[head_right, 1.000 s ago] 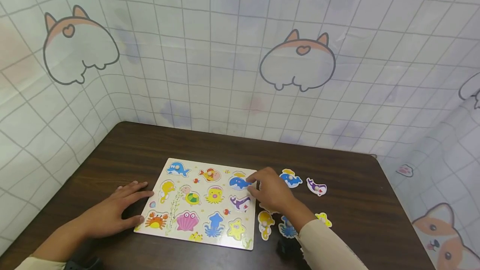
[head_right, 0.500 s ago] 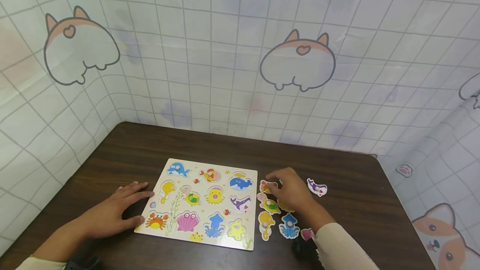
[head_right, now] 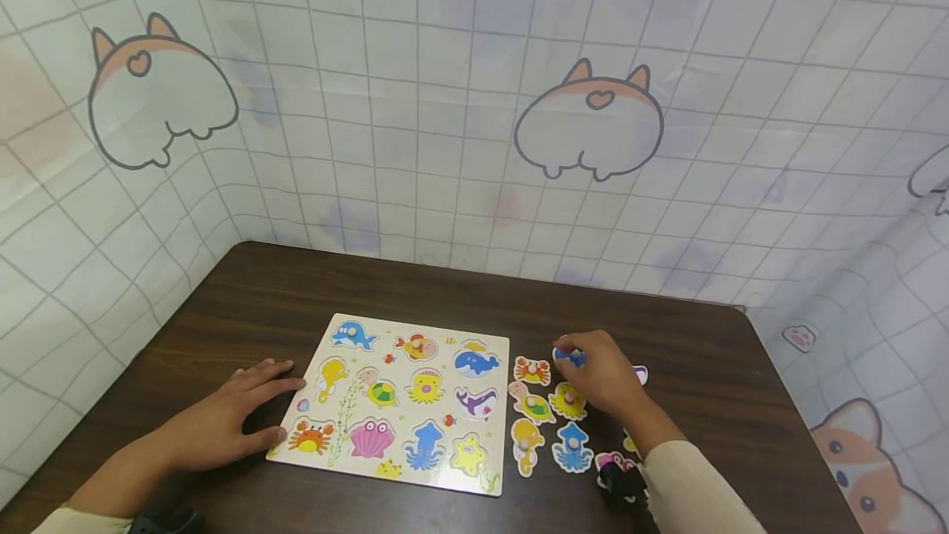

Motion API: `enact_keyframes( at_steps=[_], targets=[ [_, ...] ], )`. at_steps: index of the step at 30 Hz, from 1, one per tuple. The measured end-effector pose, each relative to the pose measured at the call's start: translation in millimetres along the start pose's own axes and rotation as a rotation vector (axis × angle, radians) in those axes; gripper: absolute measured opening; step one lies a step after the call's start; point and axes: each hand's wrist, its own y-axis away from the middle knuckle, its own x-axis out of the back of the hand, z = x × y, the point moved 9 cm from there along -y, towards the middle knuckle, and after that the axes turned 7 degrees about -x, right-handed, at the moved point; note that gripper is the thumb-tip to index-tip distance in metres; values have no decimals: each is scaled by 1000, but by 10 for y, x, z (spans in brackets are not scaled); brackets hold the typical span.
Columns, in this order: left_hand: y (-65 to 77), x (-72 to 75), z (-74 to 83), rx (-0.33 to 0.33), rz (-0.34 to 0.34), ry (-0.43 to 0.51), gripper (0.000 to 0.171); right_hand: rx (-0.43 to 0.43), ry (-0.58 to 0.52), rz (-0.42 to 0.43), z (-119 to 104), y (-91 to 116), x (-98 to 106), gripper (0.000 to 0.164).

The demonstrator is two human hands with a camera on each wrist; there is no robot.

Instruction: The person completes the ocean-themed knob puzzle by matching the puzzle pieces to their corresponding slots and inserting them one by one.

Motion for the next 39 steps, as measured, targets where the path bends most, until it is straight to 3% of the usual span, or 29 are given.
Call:
enact_keyframes(
  at_steps=[7,17,39],
  targets=[
    [3,10,15,-1,-3,-2,64,-50,3,-6,179,-35,36,27],
    [6,19,37,-10,8,8,62,-83,36,-8,272,-100,51,29],
    [7,21,43,-2,-5,7,64,-86,73,5,341,-135,40,13]
  ],
)
